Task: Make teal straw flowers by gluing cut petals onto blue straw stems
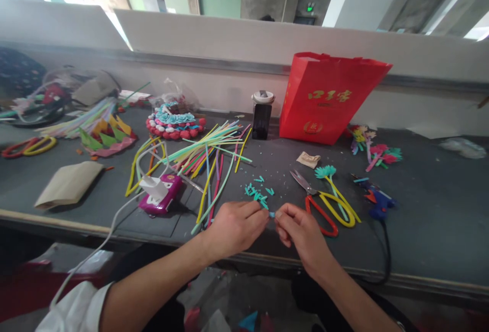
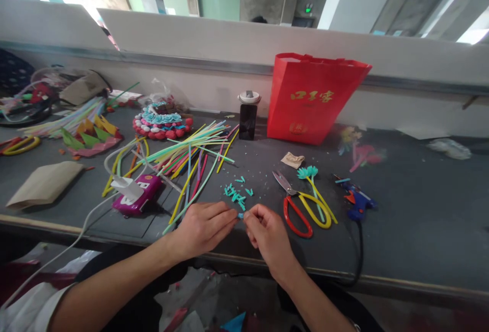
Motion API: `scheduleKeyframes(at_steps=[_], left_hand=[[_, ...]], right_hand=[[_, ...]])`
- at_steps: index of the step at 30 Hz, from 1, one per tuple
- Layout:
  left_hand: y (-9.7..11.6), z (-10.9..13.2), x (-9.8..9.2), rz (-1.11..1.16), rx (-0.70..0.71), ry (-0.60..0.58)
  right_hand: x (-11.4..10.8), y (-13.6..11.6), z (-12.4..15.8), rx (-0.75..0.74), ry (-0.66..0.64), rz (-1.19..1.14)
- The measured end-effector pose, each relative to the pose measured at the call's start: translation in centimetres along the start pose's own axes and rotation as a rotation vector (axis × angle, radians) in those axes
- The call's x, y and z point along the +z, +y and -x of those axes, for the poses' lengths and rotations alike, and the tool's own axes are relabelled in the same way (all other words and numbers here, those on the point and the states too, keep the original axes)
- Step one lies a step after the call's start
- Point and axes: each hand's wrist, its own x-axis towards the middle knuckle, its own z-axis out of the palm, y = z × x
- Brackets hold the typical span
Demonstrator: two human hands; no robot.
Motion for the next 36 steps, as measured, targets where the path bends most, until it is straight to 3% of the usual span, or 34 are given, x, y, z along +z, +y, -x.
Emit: scheduleKeyframes(at_steps=[6,11,16,22,25,32,36], left_hand=[[0.2,0.1,-0.2,0.079,0.014,-0.043],[0.3,-0.1,-0.7,0.435,-0.062,-0.081],[0.5,-0.6,-1.0,0.854,-0.368,-0.084],[0.7,-0.2,0.2,1.402,-0.851,-0.141],[0.7,-0.3,0.2,1.355,-0.876,-0.174],[1.2,-0.7,-0.4,0.939,-0.625,-0.169],[1.1,-0.7,-0.1,0.853,-0.641,-0.13]], right_hand=[[-0.4,-0.5,0.3,0.069,-0.08,0.02],[-0.8,-0.9,0.3,-0.004,-0.153,0.115],[-1.3,-1.0,0.3,-0.173,-0.195,0.28],[-1.4,-0.7,0.1,-0.353,-0.115,0.436],[-1.8,-0.7,-0.2,-0.322,-0.147,0.453],[-2.1,-1.3,-0.1,-0.296,-0.168,0.51],[-1.8,-1.4,0.2,-0.329,-0.145,0.53]])
